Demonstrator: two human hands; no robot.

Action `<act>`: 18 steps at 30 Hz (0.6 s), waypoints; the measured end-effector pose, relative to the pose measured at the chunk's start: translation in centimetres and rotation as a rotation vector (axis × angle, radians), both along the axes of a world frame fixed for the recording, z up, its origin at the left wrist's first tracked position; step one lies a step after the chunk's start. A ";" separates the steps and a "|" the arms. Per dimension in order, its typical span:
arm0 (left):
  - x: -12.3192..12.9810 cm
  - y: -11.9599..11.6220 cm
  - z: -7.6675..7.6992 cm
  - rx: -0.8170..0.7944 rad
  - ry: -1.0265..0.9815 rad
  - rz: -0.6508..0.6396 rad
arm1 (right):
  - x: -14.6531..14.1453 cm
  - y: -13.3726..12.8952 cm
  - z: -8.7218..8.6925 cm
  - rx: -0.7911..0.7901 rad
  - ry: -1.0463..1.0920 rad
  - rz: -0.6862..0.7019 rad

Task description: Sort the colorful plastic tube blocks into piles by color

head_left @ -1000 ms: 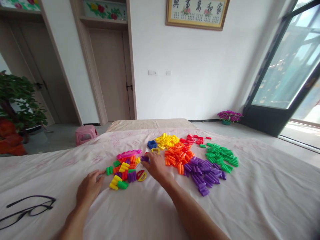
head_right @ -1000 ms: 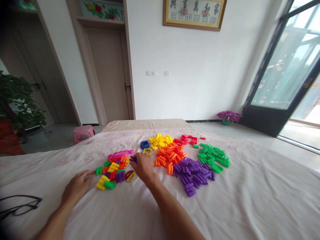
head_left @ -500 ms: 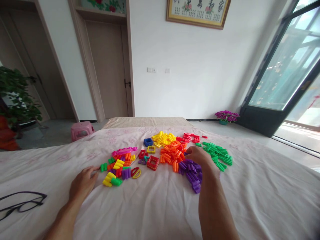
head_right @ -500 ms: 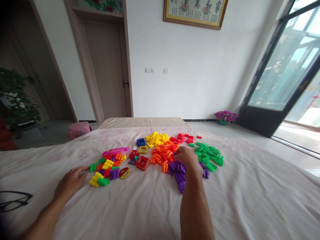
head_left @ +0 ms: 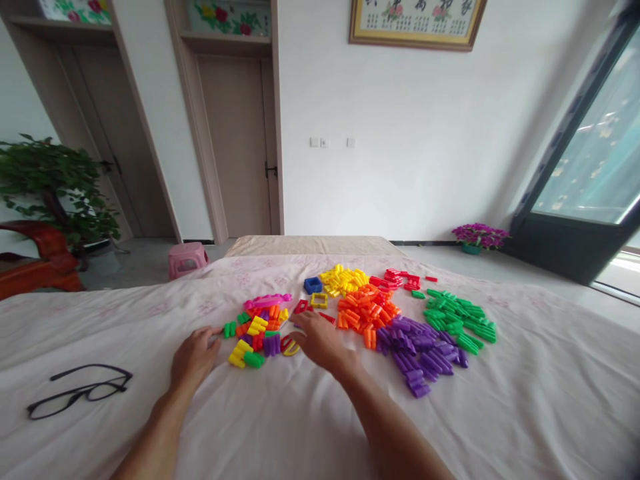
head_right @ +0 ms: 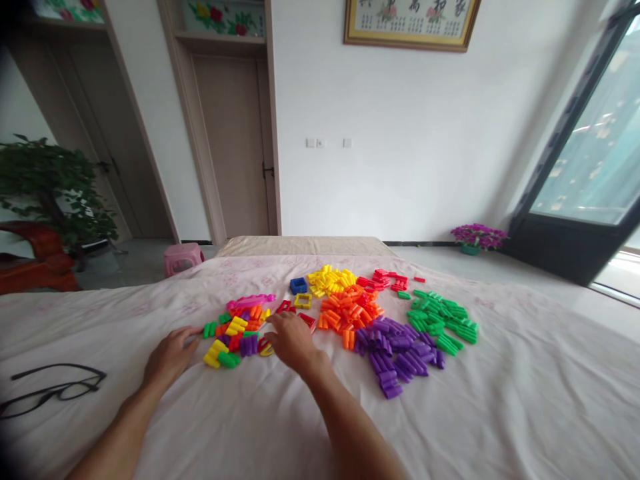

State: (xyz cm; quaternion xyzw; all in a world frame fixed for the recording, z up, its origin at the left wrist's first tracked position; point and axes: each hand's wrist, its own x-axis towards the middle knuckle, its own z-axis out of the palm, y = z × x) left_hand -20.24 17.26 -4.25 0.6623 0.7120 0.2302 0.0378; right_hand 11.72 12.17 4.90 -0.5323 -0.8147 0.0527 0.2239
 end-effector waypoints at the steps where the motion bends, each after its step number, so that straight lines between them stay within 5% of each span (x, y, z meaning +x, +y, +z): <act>1: 0.0 0.0 0.0 0.004 -0.001 -0.001 | -1.3 -0.2 -0.8 0.015 -0.004 0.036; 7: 0.4 0.0 0.4 0.030 -0.011 -0.011 | -4.4 -0.4 -4.0 0.031 -0.075 0.052; 12: 0.4 0.1 0.3 0.039 -0.011 -0.015 | -4.4 -0.2 -5.3 0.076 0.121 0.024; 15: 0.2 0.2 0.1 0.041 -0.012 -0.017 | -3.2 0.0 -4.2 0.059 0.302 0.026; 18: 0.1 0.4 -0.1 0.043 -0.014 -0.016 | -0.1 0.6 -1.2 0.058 0.394 -0.066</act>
